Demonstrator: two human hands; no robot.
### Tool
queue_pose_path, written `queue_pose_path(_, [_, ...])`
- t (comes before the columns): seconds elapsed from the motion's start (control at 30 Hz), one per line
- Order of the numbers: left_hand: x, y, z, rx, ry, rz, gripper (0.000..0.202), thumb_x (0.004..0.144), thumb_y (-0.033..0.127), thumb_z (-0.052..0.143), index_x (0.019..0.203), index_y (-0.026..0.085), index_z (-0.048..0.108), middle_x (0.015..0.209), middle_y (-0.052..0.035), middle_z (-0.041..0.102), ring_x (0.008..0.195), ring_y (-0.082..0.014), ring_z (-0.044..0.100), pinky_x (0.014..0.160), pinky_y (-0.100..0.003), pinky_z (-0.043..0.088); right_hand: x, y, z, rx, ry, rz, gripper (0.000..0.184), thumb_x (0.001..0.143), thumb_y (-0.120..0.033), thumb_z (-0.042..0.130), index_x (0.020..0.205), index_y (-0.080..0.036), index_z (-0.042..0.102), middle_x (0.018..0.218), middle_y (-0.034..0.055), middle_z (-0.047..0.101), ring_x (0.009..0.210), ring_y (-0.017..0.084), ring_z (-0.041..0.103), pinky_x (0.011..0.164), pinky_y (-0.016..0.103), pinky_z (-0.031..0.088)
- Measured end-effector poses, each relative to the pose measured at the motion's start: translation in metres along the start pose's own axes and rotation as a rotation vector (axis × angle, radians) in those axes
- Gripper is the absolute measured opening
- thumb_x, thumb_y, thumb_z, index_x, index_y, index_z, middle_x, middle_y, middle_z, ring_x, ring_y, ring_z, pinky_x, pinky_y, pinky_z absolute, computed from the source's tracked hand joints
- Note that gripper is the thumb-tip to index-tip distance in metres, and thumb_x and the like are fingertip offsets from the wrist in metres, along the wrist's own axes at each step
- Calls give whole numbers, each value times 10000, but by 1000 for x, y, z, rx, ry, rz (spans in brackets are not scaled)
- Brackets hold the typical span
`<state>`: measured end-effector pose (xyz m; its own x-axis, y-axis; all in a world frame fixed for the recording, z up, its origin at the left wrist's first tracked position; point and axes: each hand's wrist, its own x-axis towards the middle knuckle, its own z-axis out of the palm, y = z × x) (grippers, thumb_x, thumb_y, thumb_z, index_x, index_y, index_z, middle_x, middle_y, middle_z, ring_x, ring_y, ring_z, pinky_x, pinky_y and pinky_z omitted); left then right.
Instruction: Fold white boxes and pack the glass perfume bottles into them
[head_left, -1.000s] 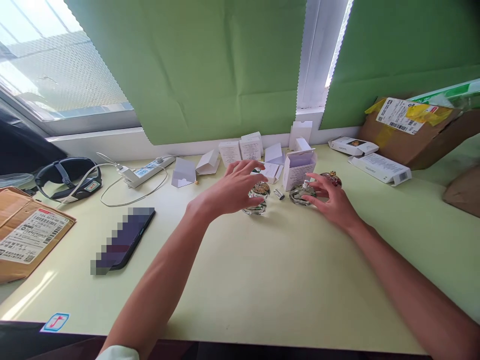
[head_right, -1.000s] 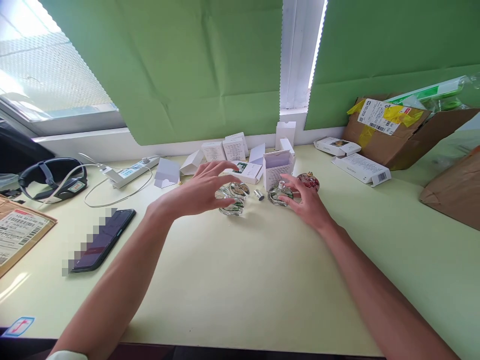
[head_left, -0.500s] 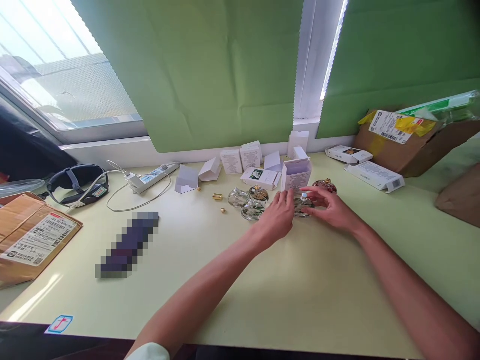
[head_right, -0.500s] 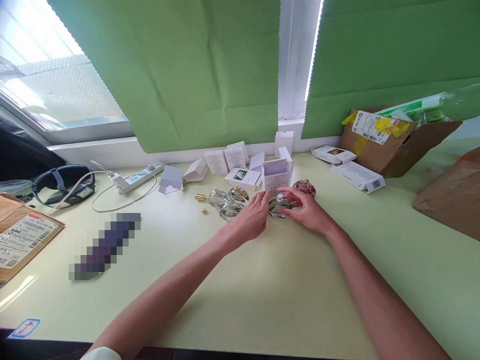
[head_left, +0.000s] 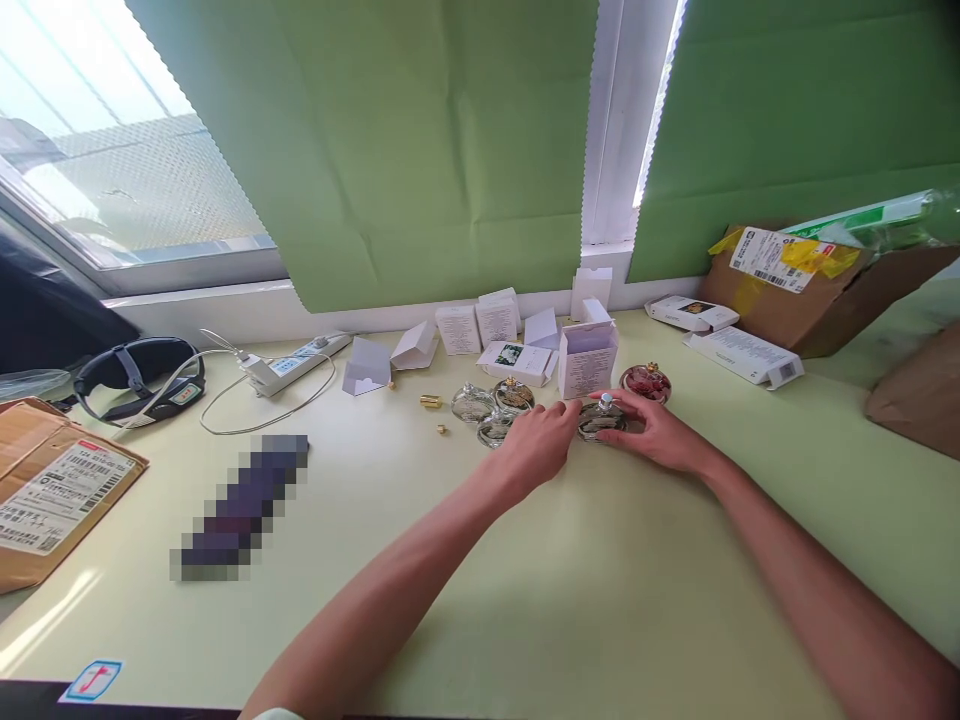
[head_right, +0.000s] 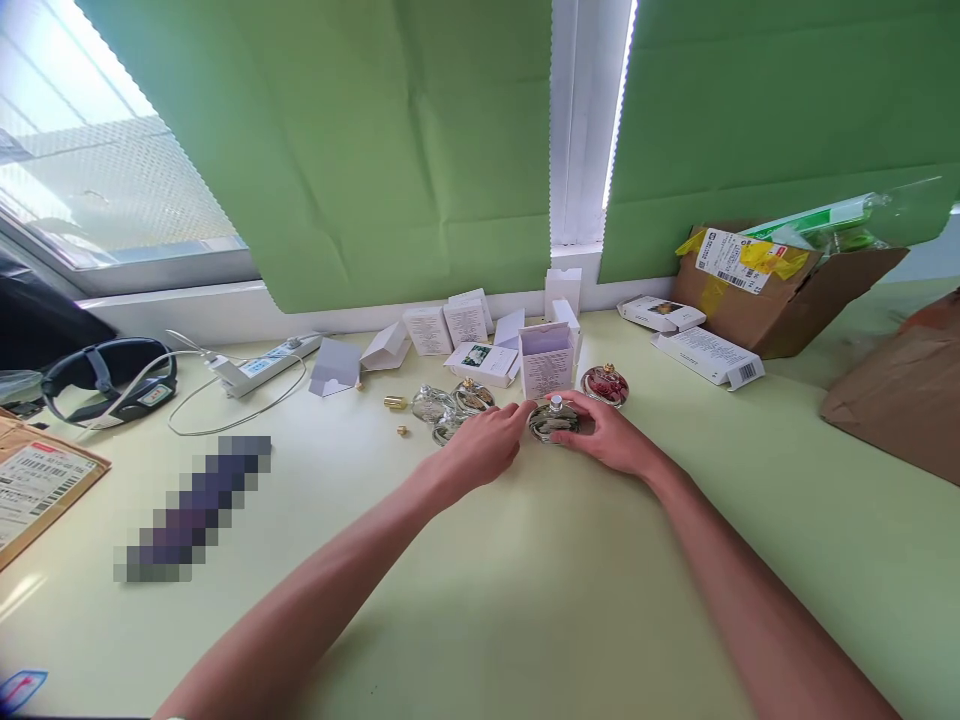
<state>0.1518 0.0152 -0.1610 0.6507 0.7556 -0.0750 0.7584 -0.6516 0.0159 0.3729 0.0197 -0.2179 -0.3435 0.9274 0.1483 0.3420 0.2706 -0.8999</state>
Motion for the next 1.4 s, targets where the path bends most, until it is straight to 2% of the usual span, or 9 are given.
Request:
queue_pose_path(0.07, [0,-1,-1,5,-15,-8,437,840,25,458,1249,172,412,1068,-111,650,964,-282,663,722,-354,535,-1,0,0,3,5,2,606,807,-471,753,1357,-296,569,1369,83,642,1252,299,601,1101,512,444])
queue_pose_path(0.27, [1,-1,0,50,-32,-19,679,677,-75,564,1260,214,371,1244,-115,558,1022,-252,648,737,-306,533,-1,-1,2,24,-5,0,633,805,-503,745,1374,-291,566,1320,91,673,1210,304,632,1070,513,474])
queue_pose_path(0.47, [0,-3,1,14,-29,28,661,731,-84,530,1329,138,355,1190,-162,554,1111,-283,585,819,-337,507,-1,5,2,-5,6,5,587,799,-504,752,1326,-293,599,1303,81,683,1195,316,642,1053,507,497])
queue_pose_path(0.57, [-1,-9,-2,-5,57,43,681,733,-109,479,1357,131,353,1164,-156,561,1134,-281,550,851,-340,485,-2,7,3,-27,14,19,578,808,-499,745,1336,-324,589,1316,61,676,1208,326,633,1039,512,511])
queue_pose_path(0.63, [1,-14,-6,-67,170,32,677,754,-100,437,1371,166,349,1187,-131,545,1116,-259,550,823,-327,489,-2,6,5,-56,20,33,565,812,-500,740,1334,-346,587,1303,49,684,1190,330,644,1029,521,519])
queue_pose_path(0.73, [4,-18,-12,-255,329,47,540,882,-9,372,1368,227,356,1236,-95,524,1097,-215,569,825,-319,504,-2,1,9,-93,28,36,531,818,-508,726,1310,-353,601,1259,38,706,1139,327,672,1013,531,527])
queue_pose_path(0.9, [8,-18,-20,-594,466,151,309,980,140,402,1276,209,459,1251,-97,545,1077,-173,592,914,-322,522,-1,-3,16,-145,63,17,515,824,-507,719,1298,-338,613,1224,31,717,1095,328,689,989,515,538])
queue_pose_path(1.13, [7,-22,-25,-907,517,223,217,931,125,528,1133,198,563,1196,-74,603,1040,-146,622,888,-285,569,1,5,22,-92,53,35,586,811,-503,738,1333,-295,571,1288,56,679,1163,325,645,1039,512,488])
queue_pose_path(1.4, [12,-19,-15,-927,471,256,199,919,148,592,1116,179,598,1159,-84,622,1000,-150,639,894,-301,566,2,4,28,-148,96,31,629,793,-525,738,1344,-275,564,1315,88,664,1211,355,612,1027,528,483])
